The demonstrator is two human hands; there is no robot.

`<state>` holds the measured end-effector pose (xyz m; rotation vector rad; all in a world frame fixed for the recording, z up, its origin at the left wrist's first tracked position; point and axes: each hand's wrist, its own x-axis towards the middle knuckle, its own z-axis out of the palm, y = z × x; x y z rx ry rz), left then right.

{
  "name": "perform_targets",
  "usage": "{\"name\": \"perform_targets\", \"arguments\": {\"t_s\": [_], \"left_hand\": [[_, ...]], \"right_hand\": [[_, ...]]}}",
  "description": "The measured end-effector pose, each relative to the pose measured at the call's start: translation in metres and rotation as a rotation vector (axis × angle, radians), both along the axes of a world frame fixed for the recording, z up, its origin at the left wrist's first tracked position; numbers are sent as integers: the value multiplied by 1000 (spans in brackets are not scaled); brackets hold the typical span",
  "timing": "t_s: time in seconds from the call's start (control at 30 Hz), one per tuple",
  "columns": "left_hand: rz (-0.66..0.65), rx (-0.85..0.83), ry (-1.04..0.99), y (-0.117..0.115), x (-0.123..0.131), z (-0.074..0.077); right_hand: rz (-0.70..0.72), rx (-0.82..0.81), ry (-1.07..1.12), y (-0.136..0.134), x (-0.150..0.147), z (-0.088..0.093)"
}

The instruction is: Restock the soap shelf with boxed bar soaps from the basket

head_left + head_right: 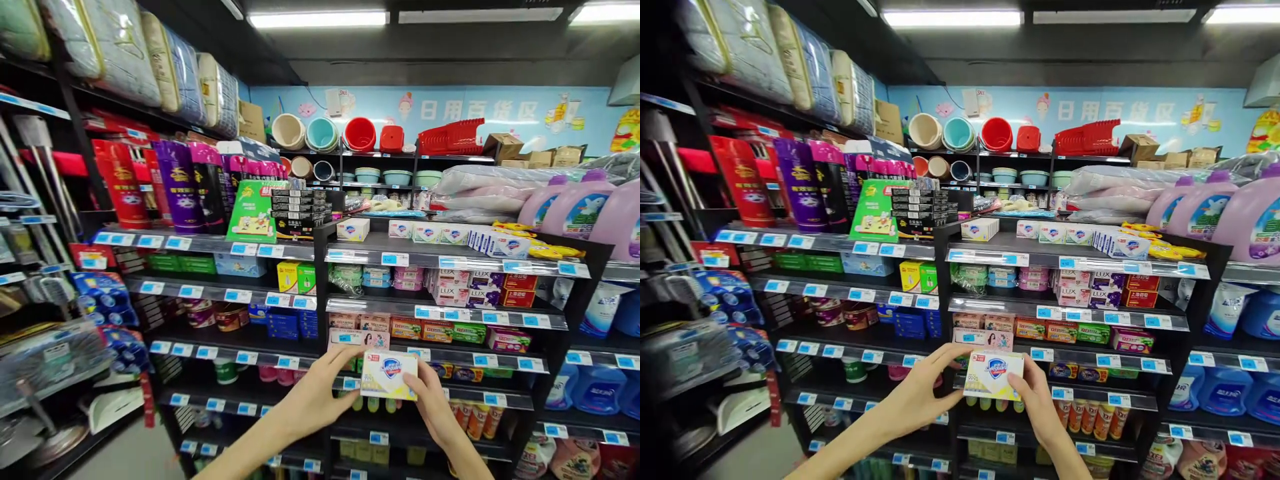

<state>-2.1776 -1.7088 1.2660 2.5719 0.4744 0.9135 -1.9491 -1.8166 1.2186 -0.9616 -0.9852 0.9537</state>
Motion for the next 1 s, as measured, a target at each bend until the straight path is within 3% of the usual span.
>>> {"name": "perform_targets", "arguments": {"t_s": [0.13,0.3,0.53,0.8,0.9,1.0], "left_hand": [[-35,-55,-53,4,-11,-4],[-55,-74,-121,13,-17,-7],[-65,-88,-121,12,-14,-7],[-38,189,48,-4,9,-6],[-9,246,31,-6,21,-5],[10,327,-45,-1,32,-9]], "right_hand": [[41,-3,1,0,-9,7],[-1,6,161,-4,-16,9],[-47,-3,146,-8,-17,7],[-271,-22,18,-10,-15,-4],[-330,-12,-37,-13,-14,-10],[-444,114,-143,-16,-16,-16]]}}
